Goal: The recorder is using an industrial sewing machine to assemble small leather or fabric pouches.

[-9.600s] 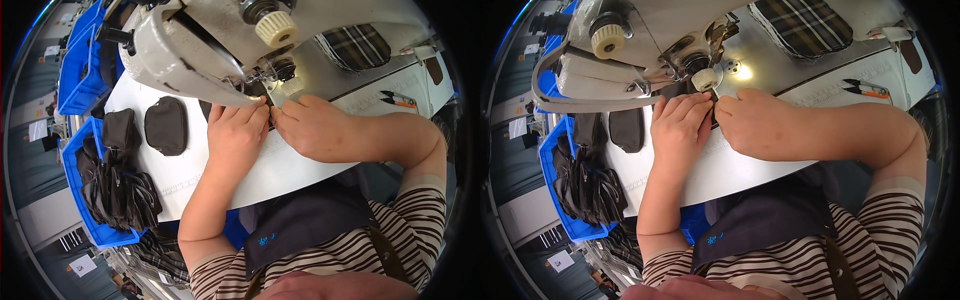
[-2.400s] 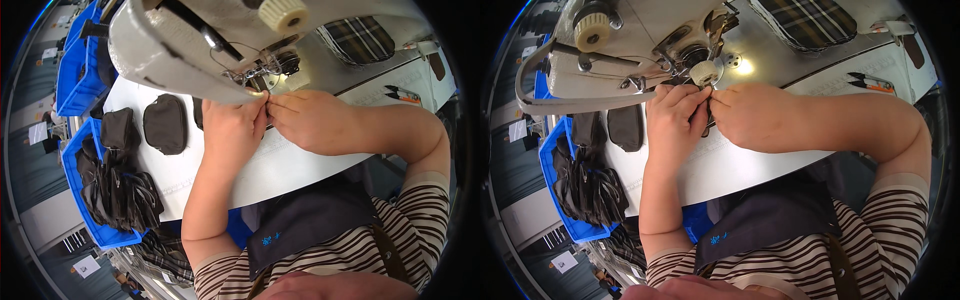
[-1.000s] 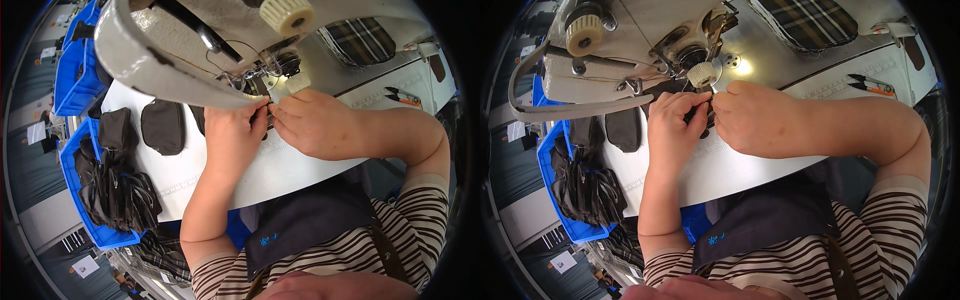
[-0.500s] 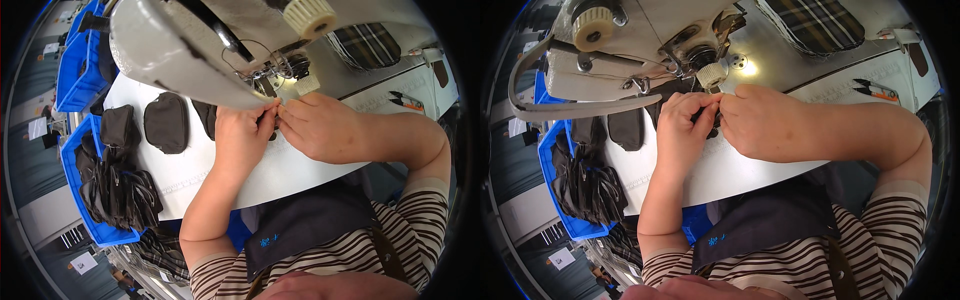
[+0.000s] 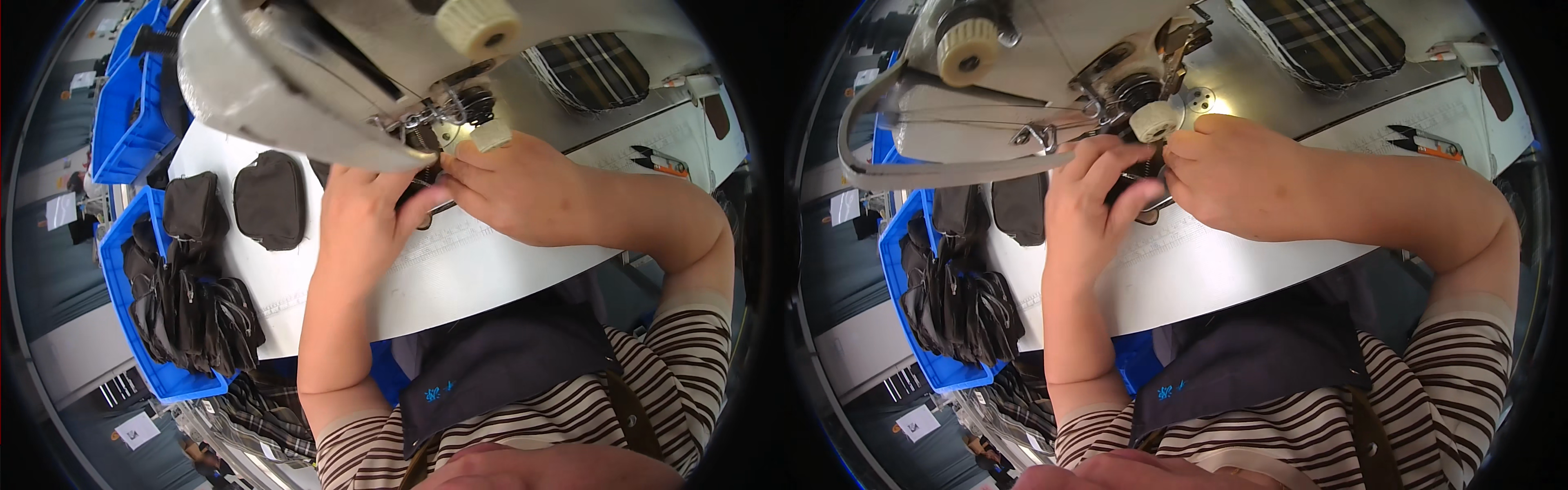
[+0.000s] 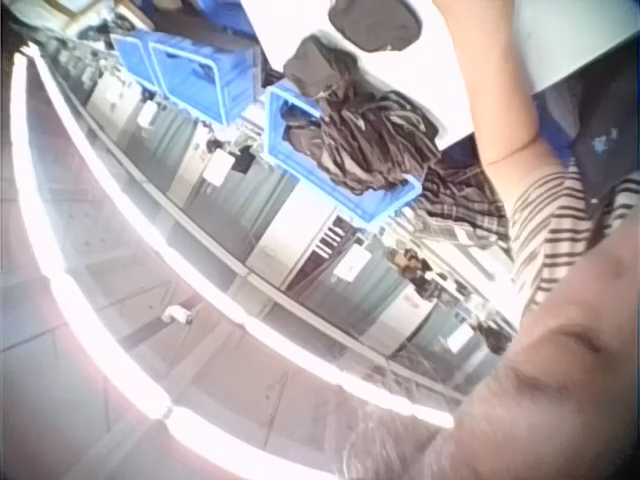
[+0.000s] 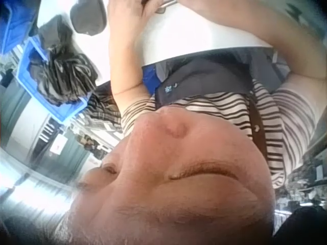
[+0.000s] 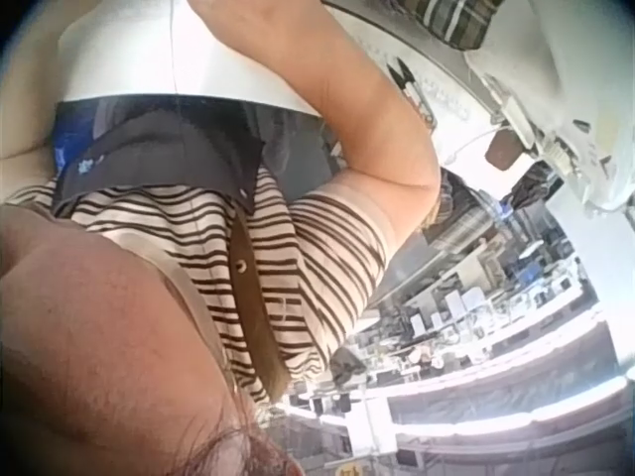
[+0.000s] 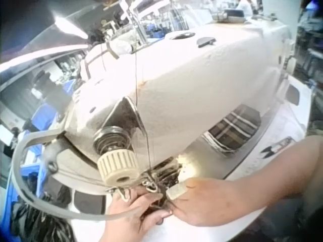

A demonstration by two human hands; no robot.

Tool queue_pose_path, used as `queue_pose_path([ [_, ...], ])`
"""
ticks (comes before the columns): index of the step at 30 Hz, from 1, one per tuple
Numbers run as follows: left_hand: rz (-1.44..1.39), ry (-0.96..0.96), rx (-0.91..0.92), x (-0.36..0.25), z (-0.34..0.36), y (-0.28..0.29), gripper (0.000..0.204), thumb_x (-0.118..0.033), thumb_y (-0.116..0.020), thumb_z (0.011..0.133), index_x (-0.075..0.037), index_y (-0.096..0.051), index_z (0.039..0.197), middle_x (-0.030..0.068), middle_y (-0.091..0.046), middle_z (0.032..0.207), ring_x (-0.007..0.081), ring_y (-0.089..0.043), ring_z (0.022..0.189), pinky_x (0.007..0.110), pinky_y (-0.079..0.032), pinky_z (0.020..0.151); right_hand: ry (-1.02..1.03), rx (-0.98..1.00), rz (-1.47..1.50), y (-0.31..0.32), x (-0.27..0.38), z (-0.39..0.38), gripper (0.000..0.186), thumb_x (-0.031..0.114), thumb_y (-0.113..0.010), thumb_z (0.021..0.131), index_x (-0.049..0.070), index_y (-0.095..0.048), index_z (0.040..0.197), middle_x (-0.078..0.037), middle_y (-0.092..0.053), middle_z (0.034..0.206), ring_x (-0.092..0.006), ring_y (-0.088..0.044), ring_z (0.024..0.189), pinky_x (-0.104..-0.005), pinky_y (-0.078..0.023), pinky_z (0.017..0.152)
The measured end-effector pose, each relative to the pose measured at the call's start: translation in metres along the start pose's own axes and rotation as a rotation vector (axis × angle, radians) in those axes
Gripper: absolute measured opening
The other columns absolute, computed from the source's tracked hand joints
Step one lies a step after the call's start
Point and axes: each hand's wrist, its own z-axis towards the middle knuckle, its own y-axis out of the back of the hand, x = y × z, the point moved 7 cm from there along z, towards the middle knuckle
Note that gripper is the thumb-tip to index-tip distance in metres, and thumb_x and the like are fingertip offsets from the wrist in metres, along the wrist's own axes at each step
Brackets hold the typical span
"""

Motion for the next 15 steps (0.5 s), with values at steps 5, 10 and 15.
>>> queue_pose_path([
  [5,0.292,-0.256,-0.055,-0.02,-0.002,0.01,0.025,-0.017,-0.087,0.067,-0.012,-0.067,0.081,0.0027,-0.07,0.103,0.0267,-0.062,0.097,0.039,-0.044,0.085,0.011,0.028,-0.072,0.003,-0.002,0.0,0.014,0.017,-0.066,0.081,0.006,-0.07,0.09,-0.003,-0.065,0.092,-0.018,-0.059,0.093,-0.031,-0.047,0.076],
  [10,0.271,-0.071,0.047,-0.014,0.001,-0.004,0.032,-0.005,-0.08,0.068,-0.01,-0.059,0.092,0.0059,-0.07,0.097,0.0303,-0.065,0.086,0.04,-0.051,0.074,-0.012,0.062,-0.055,0.001,-0.003,-0.001,0.013,0.017,-0.066,0.081,0.007,-0.07,0.088,-0.003,-0.065,0.091,-0.0175,-0.058,0.094,-0.0312,-0.047,0.077],
  [15,-0.235,0.361,0.112,0.032,-0.01,-0.013,0.03,-0.004,-0.076,0.083,-0.007,-0.064,0.11,0.0087,-0.069,0.092,0.023,-0.066,0.08,0.032,-0.053,0.074,-0.076,0.068,0.18,-0.004,-0.012,0.002,0.031,0.011,-0.068,0.08,0.001,-0.068,0.109,-0.013,-0.064,0.124,-0.0222,-0.068,0.096,-0.0375,-0.052,0.071],
])
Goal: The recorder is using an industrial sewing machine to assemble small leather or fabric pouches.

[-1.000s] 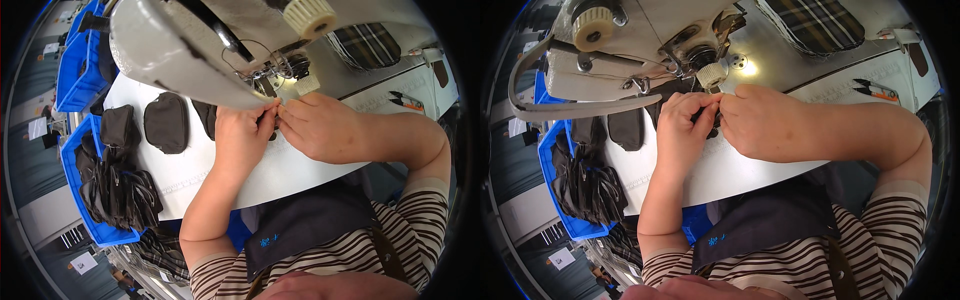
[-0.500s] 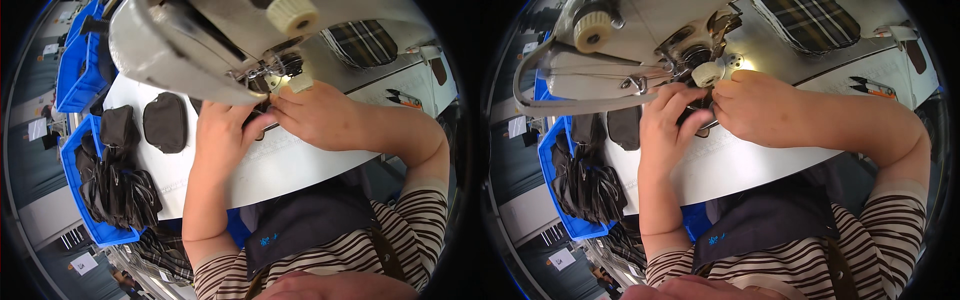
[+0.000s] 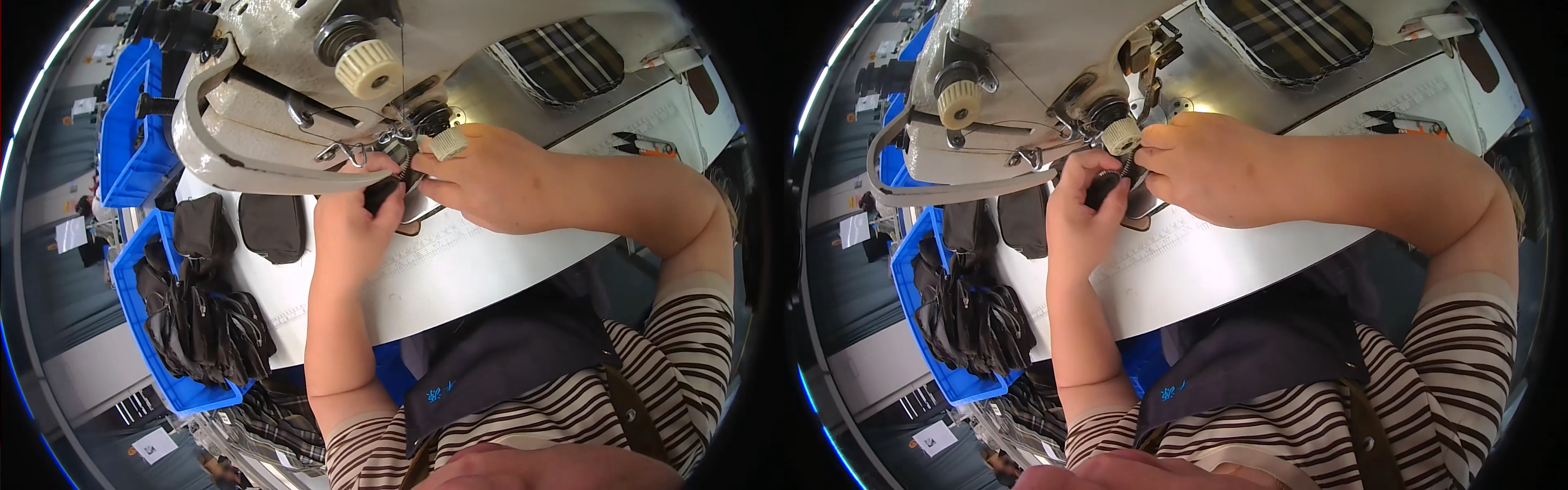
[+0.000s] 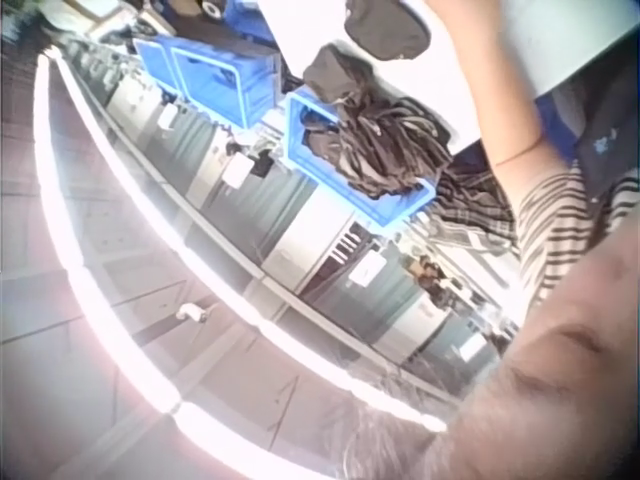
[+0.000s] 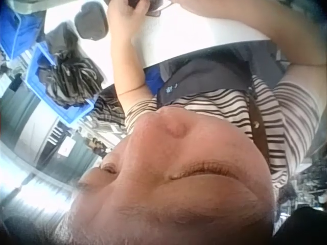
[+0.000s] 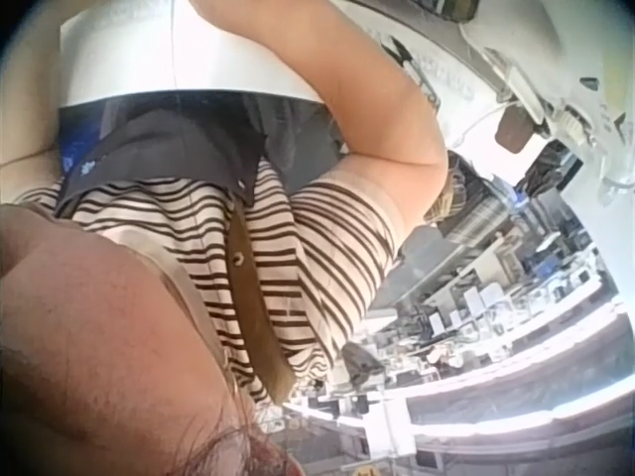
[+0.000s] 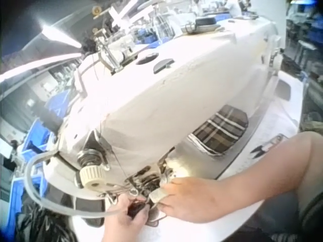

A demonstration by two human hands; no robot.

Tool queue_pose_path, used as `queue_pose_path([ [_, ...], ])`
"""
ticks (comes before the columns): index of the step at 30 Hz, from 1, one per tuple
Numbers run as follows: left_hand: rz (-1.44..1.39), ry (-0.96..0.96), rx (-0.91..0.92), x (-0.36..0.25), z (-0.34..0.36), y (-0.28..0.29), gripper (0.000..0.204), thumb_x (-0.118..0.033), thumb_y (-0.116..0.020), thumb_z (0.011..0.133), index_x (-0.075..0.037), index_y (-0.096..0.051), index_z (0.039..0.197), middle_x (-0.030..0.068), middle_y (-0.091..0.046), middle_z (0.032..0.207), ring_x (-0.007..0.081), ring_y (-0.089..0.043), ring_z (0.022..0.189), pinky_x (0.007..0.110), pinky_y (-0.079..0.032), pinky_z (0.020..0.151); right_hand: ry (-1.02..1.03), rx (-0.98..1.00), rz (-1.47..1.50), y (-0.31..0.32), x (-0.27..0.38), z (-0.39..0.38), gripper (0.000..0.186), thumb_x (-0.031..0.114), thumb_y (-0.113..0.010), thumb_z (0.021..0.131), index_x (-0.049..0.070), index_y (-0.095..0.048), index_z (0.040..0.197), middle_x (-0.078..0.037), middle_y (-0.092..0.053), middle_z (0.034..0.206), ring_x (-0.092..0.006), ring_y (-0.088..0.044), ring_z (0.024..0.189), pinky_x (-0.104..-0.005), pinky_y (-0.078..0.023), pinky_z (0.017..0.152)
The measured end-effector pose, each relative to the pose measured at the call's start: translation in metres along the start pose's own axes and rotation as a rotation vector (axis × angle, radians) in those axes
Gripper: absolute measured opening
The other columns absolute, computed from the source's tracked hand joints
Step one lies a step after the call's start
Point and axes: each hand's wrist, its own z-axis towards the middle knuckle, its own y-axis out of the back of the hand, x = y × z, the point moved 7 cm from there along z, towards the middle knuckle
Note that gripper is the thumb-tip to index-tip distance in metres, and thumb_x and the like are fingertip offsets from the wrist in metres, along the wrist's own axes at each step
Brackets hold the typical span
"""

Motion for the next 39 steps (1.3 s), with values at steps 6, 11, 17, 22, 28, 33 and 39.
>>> queue_pose_path([
  [6,-0.386,-0.037,0.039,-0.003,0.0,-0.002,0.021,0.0,-0.068,0.095,-0.004,-0.061,0.115,0.0014,-0.062,0.106,0.0089,-0.056,0.097,0.022,-0.044,0.086,0.047,-0.004,0.08,-0.003,0.002,-0.003,0.037,0.012,-0.074,0.075,0.004,-0.068,0.111,-0.012,-0.063,0.129,-0.0223,-0.067,0.096,-0.0348,-0.054,0.072],
  [11,-0.425,-0.048,0.072,0.002,0.003,-0.006,0.021,0.0,-0.067,0.095,-0.004,-0.061,0.115,0.0011,-0.062,0.103,0.0099,-0.057,0.095,0.024,-0.047,0.084,0.054,-0.036,0.065,-0.001,0.007,-0.002,0.035,0.01,-0.072,0.075,0.003,-0.068,0.109,-0.014,-0.063,0.129,-0.0237,-0.067,0.097,-0.0355,-0.054,0.074],
  [17,-0.161,-0.074,0.01,-0.005,0.002,-0.018,0.032,0.003,-0.067,0.083,-0.008,-0.063,0.113,0.0077,-0.06,0.101,0.0239,-0.061,0.094,0.037,-0.052,0.077,0.063,-0.065,0.069,-0.002,0.007,-0.002,0.029,0.006,-0.07,0.074,0.002,-0.069,0.103,-0.015,-0.064,0.124,-0.025,-0.066,0.093,-0.0369,-0.053,0.075],
  [22,0.368,-0.328,-0.258,-0.038,-0.002,-0.012,0.031,0.004,-0.071,0.07,-0.007,-0.068,0.099,0.0097,-0.065,0.096,0.0327,-0.063,0.089,0.039,-0.051,0.076,0.031,-0.035,0.07,-0.002,0.005,-0.004,0.028,0.006,-0.07,0.073,0.002,-0.068,0.1,-0.015,-0.064,0.119,-0.0259,-0.065,0.089,-0.037,-0.053,0.074],
  [28,0.382,-0.466,-0.297,-0.039,-0.004,-0.007,0.03,-0.004,-0.071,0.068,-0.014,-0.071,0.097,0.0041,-0.068,0.092,0.0297,-0.061,0.089,0.043,-0.046,0.084,0.111,-0.072,-0.002,0.004,0.01,-0.004,0.028,0.01,-0.069,0.076,0.002,-0.069,0.103,-0.015,-0.066,0.121,-0.0234,-0.067,0.091,-0.0353,-0.053,0.075],
  [33,0.522,-0.46,-0.326,-0.045,-0.004,-0.01,0.022,-0.003,-0.07,0.069,-0.011,-0.065,0.088,0.0048,-0.066,0.088,0.0306,-0.059,0.085,0.044,-0.043,0.087,0.131,-0.034,-0.053,0.0,0.011,-0.005,0.03,0.011,-0.067,0.08,0.001,-0.068,0.108,-0.015,-0.067,0.122,-0.0222,-0.067,0.099,-0.0336,-0.053,0.079],
  [39,0.207,-0.19,-0.163,-0.019,0.006,-0.016,0.019,-0.003,-0.073,0.072,-0.011,-0.061,0.084,0.0065,-0.063,0.089,0.0328,-0.058,0.086,0.045,-0.045,0.082,0.124,-0.048,-0.034,-0.002,0.01,-0.003,0.029,0.011,-0.065,0.082,0.001,-0.068,0.109,-0.016,-0.067,0.123,-0.0232,-0.068,0.102,-0.0336,-0.054,0.082],
])
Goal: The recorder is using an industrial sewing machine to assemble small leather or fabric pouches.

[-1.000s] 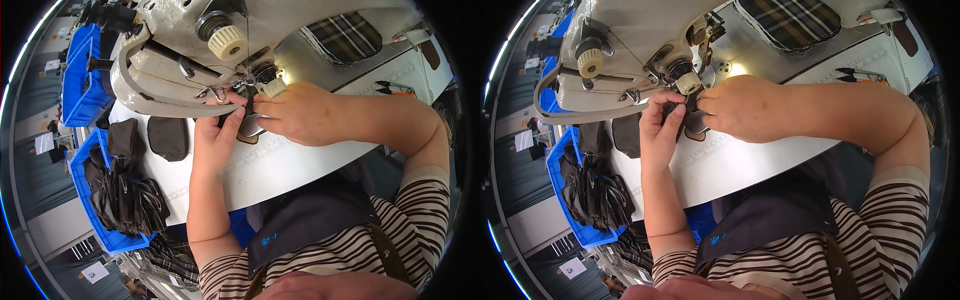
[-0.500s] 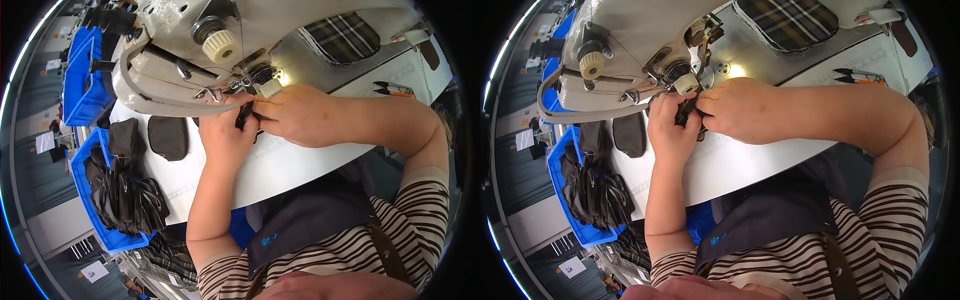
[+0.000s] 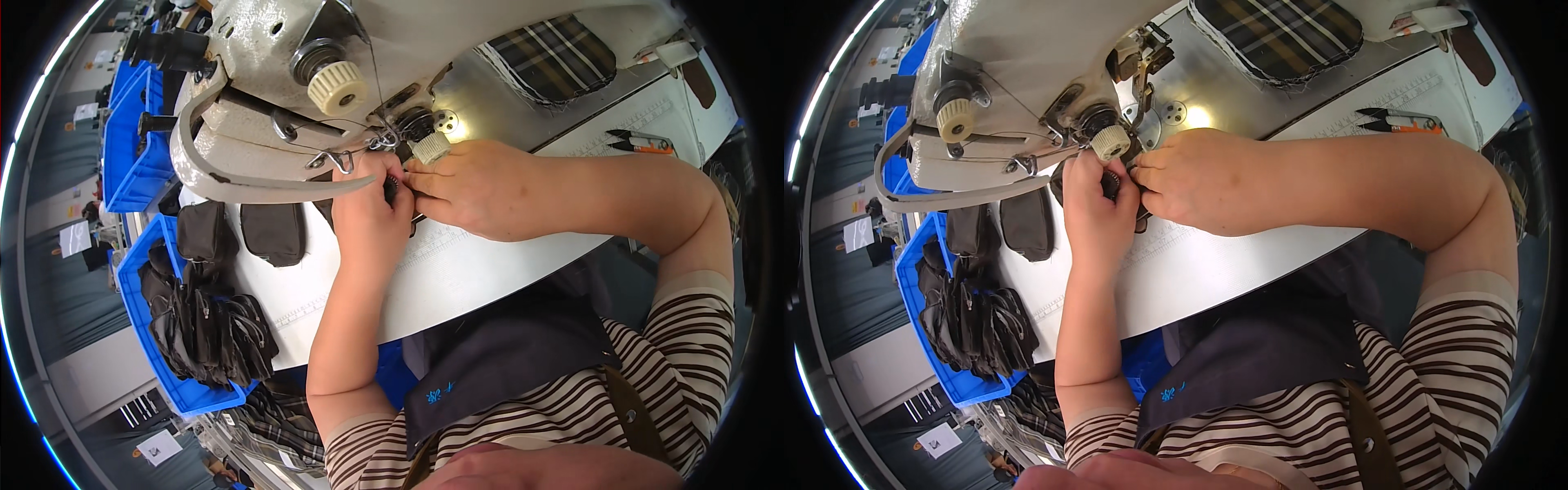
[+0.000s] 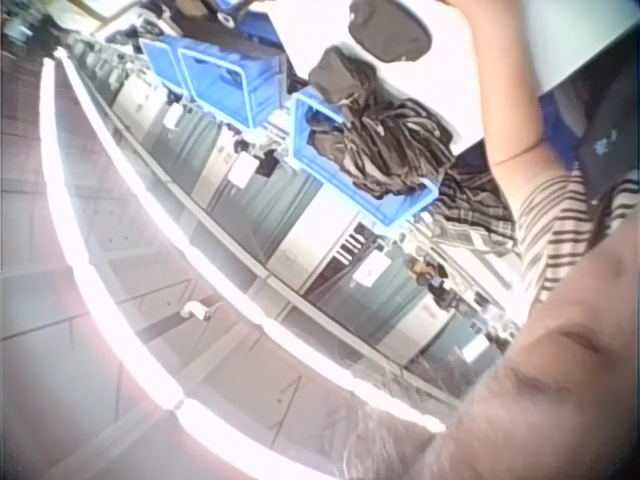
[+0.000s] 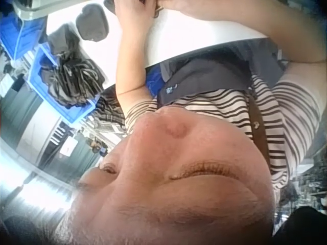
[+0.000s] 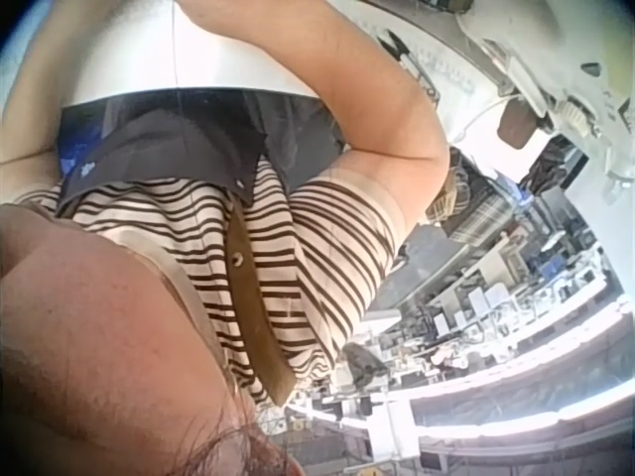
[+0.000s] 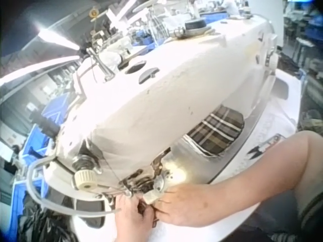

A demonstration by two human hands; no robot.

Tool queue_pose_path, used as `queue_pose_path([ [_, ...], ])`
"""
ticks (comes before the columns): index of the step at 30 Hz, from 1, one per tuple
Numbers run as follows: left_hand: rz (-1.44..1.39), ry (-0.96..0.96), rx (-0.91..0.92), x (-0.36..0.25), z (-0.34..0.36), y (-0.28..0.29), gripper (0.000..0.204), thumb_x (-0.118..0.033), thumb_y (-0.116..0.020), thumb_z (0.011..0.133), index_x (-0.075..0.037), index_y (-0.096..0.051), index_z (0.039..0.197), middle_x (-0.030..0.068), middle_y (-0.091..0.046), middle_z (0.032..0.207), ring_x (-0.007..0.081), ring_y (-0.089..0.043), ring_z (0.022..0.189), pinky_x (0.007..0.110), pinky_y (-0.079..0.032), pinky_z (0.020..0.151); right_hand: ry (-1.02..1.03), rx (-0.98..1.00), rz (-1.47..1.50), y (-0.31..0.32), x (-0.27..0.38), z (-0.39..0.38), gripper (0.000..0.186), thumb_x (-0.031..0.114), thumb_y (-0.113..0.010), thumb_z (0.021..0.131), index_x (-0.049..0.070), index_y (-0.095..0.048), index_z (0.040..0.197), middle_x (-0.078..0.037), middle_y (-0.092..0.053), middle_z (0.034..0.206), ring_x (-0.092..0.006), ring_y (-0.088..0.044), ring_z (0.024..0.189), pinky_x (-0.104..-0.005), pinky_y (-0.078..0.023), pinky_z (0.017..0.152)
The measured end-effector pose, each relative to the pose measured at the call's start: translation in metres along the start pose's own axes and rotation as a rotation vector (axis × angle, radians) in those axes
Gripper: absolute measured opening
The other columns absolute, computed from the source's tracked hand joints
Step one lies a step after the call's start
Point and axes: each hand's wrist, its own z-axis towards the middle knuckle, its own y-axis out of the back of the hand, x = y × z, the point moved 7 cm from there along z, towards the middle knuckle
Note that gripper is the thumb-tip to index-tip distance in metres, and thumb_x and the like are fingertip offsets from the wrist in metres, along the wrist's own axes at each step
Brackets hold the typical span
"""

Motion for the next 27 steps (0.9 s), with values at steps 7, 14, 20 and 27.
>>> queue_pose_path([
  [7,0.38,-0.165,-0.24,-0.021,-0.005,0.019,0.03,-0.009,-0.082,0.07,-0.014,-0.073,0.098,0.0031,-0.067,0.094,0.027,-0.063,0.086,0.039,-0.053,0.075,-0.013,0.01,0.013,0.002,0.002,0.0,0.029,0.01,-0.065,0.081,0.0,-0.068,0.109,-0.016,-0.066,0.12,-0.0253,-0.067,0.096,-0.0341,-0.055,0.081],
  [14,0.315,-0.398,-0.093,-0.032,-0.005,0.011,0.022,-0.005,-0.08,0.071,-0.011,-0.076,0.092,0.0008,-0.072,0.096,0.0261,-0.063,0.087,0.035,-0.052,0.08,-0.057,-0.022,-0.131,0.002,0.012,-0.006,0.025,0.013,-0.063,0.084,-0.001,-0.067,0.103,-0.011,-0.065,0.103,-0.0204,-0.063,0.085,-0.0327,-0.05,0.068],
  [20,0.17,-0.257,0.032,-0.021,-0.002,0.009,0.023,-0.003,-0.08,0.072,-0.009,-0.077,0.094,0.0034,-0.072,0.095,0.0271,-0.061,0.091,0.036,-0.052,0.081,-0.026,0.004,-0.178,0.003,0.014,-0.005,0.018,0.014,-0.065,0.084,-0.001,-0.068,0.093,-0.007,-0.064,0.084,-0.0178,-0.062,0.077,-0.0311,-0.048,0.057],
  [27,0.133,-0.244,0.042,-0.017,-0.002,0.006,0.021,-0.001,-0.078,0.073,-0.007,-0.076,0.092,0.005,-0.072,0.093,0.0271,-0.061,0.09,0.036,-0.052,0.079,-0.06,0.19,-0.101,0.0,0.015,-0.005,0.034,0.013,-0.062,0.085,-0.006,-0.069,0.113,-0.02,-0.07,0.115,-0.0215,-0.064,0.081,-0.0337,-0.051,0.064],
])
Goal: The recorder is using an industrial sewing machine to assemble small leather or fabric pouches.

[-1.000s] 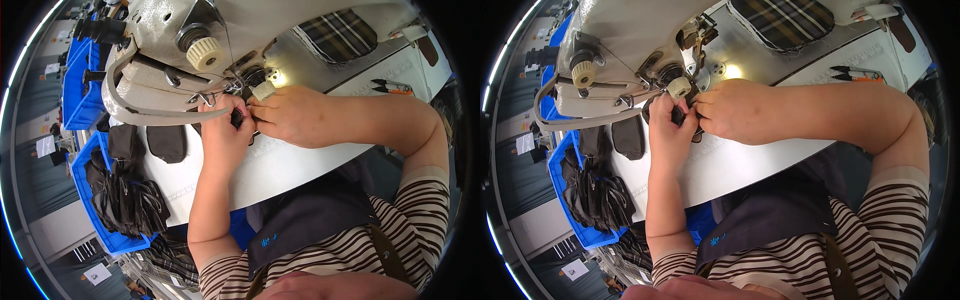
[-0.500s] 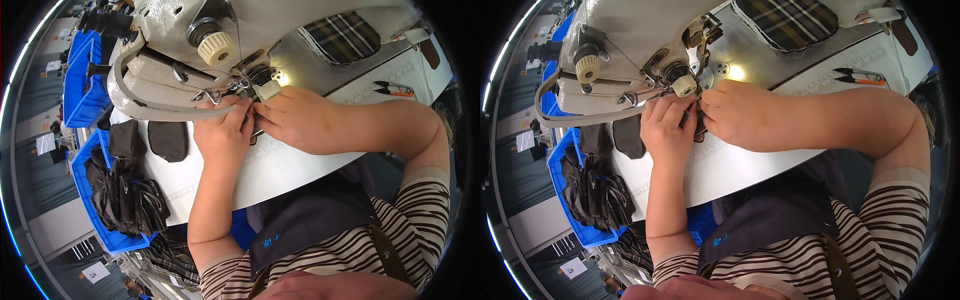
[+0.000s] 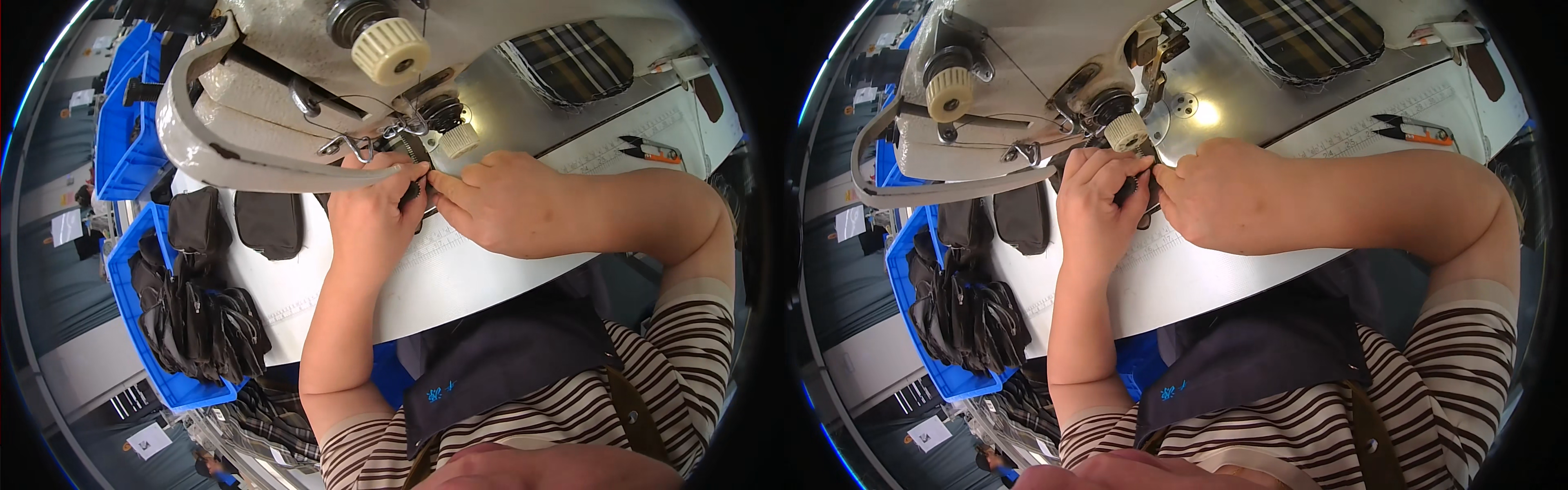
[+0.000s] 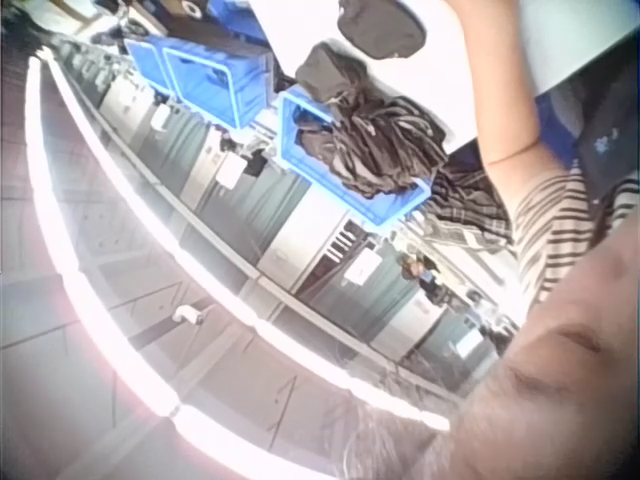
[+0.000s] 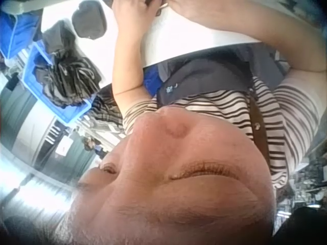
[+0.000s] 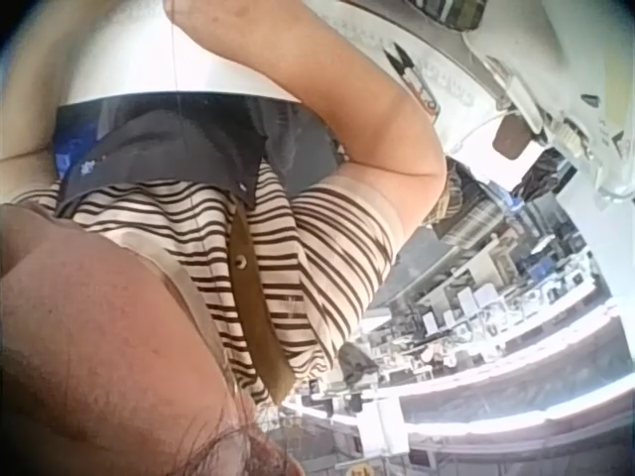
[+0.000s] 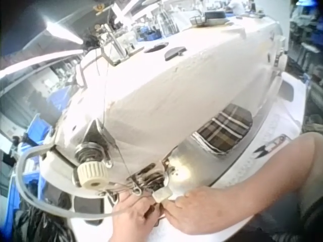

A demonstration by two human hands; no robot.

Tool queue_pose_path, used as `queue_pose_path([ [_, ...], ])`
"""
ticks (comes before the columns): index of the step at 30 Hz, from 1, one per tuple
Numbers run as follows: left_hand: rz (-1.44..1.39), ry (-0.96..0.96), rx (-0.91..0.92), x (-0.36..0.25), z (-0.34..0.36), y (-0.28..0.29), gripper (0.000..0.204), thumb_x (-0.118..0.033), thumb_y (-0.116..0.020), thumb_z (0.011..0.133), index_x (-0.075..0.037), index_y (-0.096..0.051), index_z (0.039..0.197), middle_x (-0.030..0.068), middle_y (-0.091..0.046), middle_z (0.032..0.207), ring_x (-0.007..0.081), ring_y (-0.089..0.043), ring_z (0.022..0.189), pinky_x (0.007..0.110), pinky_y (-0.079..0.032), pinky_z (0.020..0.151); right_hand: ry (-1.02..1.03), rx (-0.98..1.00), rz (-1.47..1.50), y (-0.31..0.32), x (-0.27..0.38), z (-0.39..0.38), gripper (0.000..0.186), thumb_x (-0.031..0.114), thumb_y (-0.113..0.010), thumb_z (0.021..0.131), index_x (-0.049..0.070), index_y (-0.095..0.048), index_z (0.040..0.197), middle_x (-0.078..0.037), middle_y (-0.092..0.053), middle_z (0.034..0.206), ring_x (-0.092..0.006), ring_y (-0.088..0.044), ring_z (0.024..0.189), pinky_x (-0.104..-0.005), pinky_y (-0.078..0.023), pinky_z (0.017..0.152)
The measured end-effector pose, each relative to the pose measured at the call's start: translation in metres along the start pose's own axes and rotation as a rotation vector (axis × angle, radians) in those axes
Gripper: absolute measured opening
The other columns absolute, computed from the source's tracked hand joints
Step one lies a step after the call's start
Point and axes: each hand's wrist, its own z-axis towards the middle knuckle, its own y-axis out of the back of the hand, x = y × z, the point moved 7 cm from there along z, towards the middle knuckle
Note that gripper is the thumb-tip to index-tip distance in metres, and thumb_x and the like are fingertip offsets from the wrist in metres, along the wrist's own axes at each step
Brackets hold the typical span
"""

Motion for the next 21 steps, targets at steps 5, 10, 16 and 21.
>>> queue_pose_path([
  [5,-0.009,-0.003,0.01,-0.001,-0.001,0.0,0.023,-0.001,-0.078,0.072,-0.007,-0.077,0.094,0.0055,-0.073,0.095,0.0266,-0.061,0.089,0.036,-0.052,0.078,-0.005,0.003,0.015,0.0,0.0,0.001,0.034,0.014,-0.063,0.085,-0.005,-0.069,0.112,-0.02,-0.07,0.116,-0.0217,-0.064,0.079,-0.0341,-0.051,0.064],
  [10,-0.024,0.026,0.02,0.0,-0.004,-0.001,0.026,-0.001,-0.077,0.07,-0.007,-0.076,0.096,0.0047,-0.072,0.097,0.0267,-0.061,0.089,0.036,-0.053,0.08,0.015,0.031,0.039,-0.002,-0.001,0.002,0.034,0.013,-0.063,0.085,-0.005,-0.069,0.112,-0.02,-0.069,0.117,-0.0222,-0.065,0.08,-0.0346,-0.052,0.064],
  [16,0.01,-0.008,-0.011,0.002,-0.003,-0.003,0.03,-0.001,-0.075,0.069,-0.007,-0.075,0.098,0.0043,-0.072,0.098,0.0276,-0.061,0.089,0.036,-0.053,0.079,-0.008,-0.125,0.0,0.001,-0.008,0.003,0.016,0.012,-0.063,0.084,-0.001,-0.065,0.093,-0.012,-0.064,0.088,-0.0227,-0.066,0.073,-0.0363,-0.055,0.06],
  [21,0.068,-0.013,-0.049,0.003,0.002,-0.002,0.028,0.0,-0.074,0.07,-0.006,-0.075,0.098,0.0044,-0.071,0.098,0.0294,-0.06,0.088,0.038,-0.052,0.078,-0.085,-0.035,0.088,-0.009,-0.02,0.009,0.025,0.009,-0.066,0.08,-0.002,-0.068,0.103,-0.015,-0.067,0.116,-0.0236,-0.067,0.076,-0.0352,-0.054,0.06],
])
